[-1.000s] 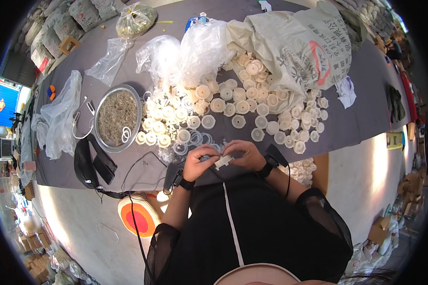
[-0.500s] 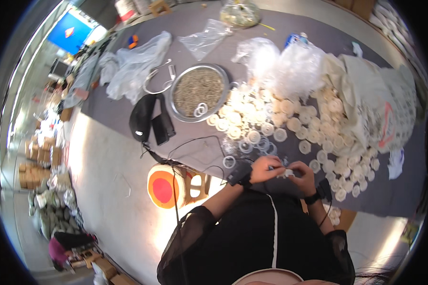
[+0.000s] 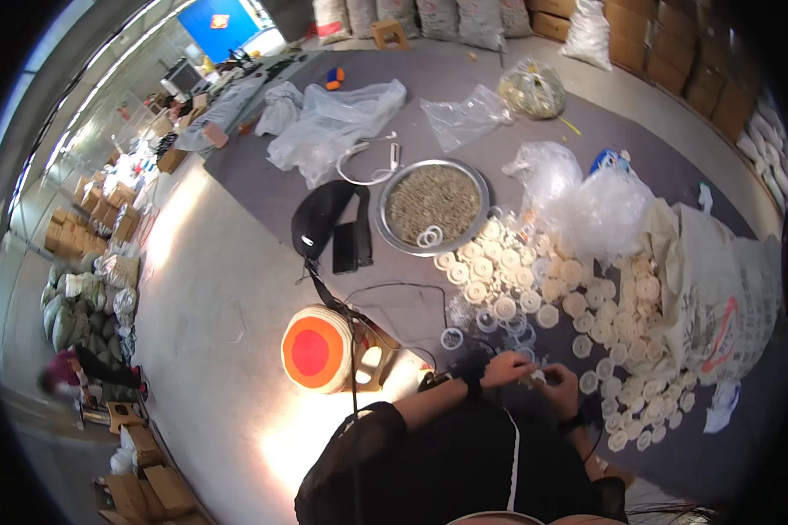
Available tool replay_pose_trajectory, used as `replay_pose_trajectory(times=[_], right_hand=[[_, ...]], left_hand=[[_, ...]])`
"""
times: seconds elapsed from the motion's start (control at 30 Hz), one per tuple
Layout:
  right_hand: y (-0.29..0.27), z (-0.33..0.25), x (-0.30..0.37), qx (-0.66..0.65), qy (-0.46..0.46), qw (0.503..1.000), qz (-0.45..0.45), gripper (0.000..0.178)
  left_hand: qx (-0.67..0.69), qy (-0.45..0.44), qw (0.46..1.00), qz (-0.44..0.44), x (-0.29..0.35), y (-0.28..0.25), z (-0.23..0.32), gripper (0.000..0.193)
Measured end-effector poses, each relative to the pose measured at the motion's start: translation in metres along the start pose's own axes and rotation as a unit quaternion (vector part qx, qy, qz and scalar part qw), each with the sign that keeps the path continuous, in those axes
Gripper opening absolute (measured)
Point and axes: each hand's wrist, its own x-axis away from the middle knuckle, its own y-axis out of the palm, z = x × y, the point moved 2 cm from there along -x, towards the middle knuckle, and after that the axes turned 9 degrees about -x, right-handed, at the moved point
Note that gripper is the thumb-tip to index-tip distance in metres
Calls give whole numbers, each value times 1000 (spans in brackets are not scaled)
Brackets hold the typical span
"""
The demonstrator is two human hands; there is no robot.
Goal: The person assembles plastic components by hand, picking up plastic caps, rings, and small inserts from the table and fitting them together.
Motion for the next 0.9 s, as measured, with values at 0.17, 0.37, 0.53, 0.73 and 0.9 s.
replay_pose_trajectory(times=[0.17,0.37,0.53,0.73,0.9], right_hand=[[-2,5,3,51,14,999,10,21],[14,21,-8,-40,17,999,-4,21],[30,30,-14,-92,26,995,-9,19],[44,43,-28,-167,55,982,-63,21],[70,34,-31,-126,43,990,-37,22]], left_hand=[[9,-17,998,64,8,-1,14,32],[66,-107,963,239,24,3,9,28],[88,-52,949,300,31,-6,7,26],[157,-95,947,262,33,-12,-16,26],[167,-149,952,208,37,-28,-41,34]])
